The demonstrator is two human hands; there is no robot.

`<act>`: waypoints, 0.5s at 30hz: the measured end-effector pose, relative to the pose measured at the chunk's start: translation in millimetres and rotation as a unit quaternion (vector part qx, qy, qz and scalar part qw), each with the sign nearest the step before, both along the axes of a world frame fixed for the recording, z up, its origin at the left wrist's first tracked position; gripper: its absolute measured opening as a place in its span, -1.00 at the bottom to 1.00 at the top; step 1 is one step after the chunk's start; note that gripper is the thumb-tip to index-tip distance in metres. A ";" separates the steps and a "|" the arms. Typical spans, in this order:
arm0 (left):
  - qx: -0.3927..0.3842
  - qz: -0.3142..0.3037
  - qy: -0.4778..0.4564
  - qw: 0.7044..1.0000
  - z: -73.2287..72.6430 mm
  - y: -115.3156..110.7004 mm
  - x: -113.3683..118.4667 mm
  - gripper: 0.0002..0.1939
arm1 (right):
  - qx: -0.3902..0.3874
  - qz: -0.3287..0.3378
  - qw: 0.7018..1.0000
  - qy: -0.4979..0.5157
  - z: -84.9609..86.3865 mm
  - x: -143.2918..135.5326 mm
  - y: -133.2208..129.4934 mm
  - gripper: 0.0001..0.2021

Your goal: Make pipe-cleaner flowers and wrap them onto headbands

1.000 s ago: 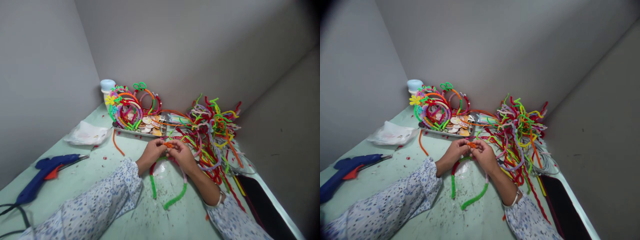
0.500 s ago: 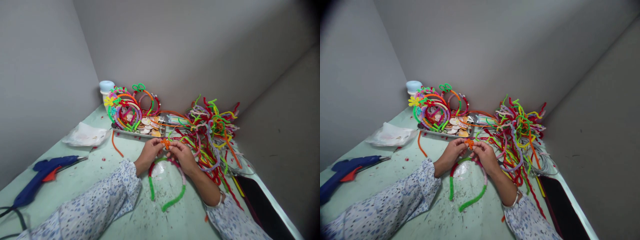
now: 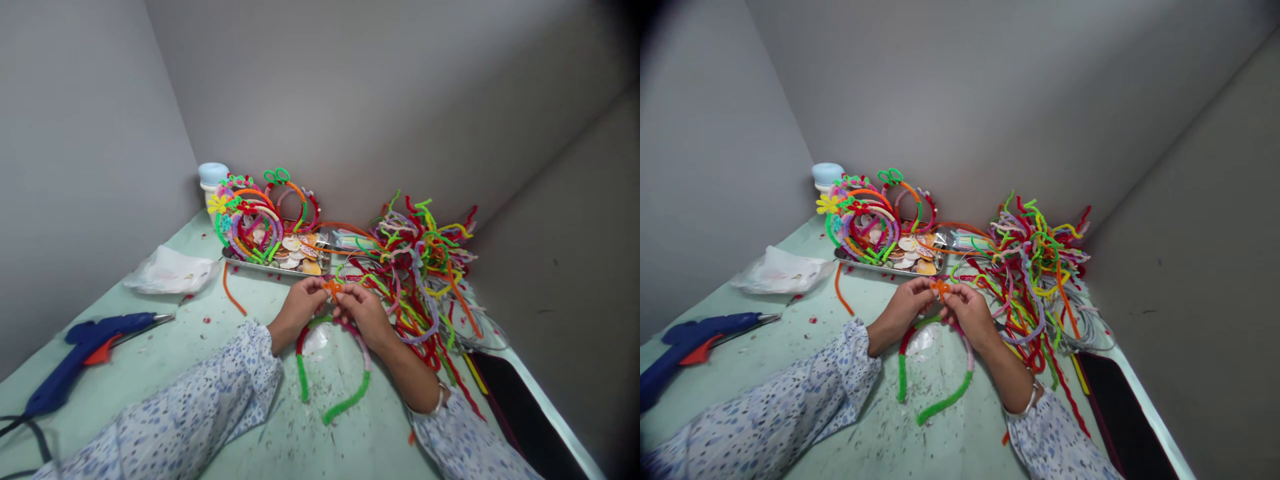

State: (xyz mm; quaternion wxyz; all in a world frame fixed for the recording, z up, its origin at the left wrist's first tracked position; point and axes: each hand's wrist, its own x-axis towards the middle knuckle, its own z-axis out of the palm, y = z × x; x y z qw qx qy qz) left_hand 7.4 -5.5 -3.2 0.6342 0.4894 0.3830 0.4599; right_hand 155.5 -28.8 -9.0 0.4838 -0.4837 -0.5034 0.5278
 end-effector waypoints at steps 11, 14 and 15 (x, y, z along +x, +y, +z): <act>0.010 -0.015 -0.003 1.000 1.2 -1.3 -0.6 -0.81 | 0.004 0.006 1.000 0.018 4.3 -0.5 -1.4 -0.82; 0.003 -0.012 0.004 1.000 3.8 -2.7 0.4 -0.80 | -0.001 0.008 1.000 0.010 3.2 0.3 -1.2 -0.84; -0.002 -0.011 0.004 1.000 4.6 -3.1 0.7 -0.79 | -0.002 0.008 1.000 0.011 2.5 0.7 -1.0 -0.84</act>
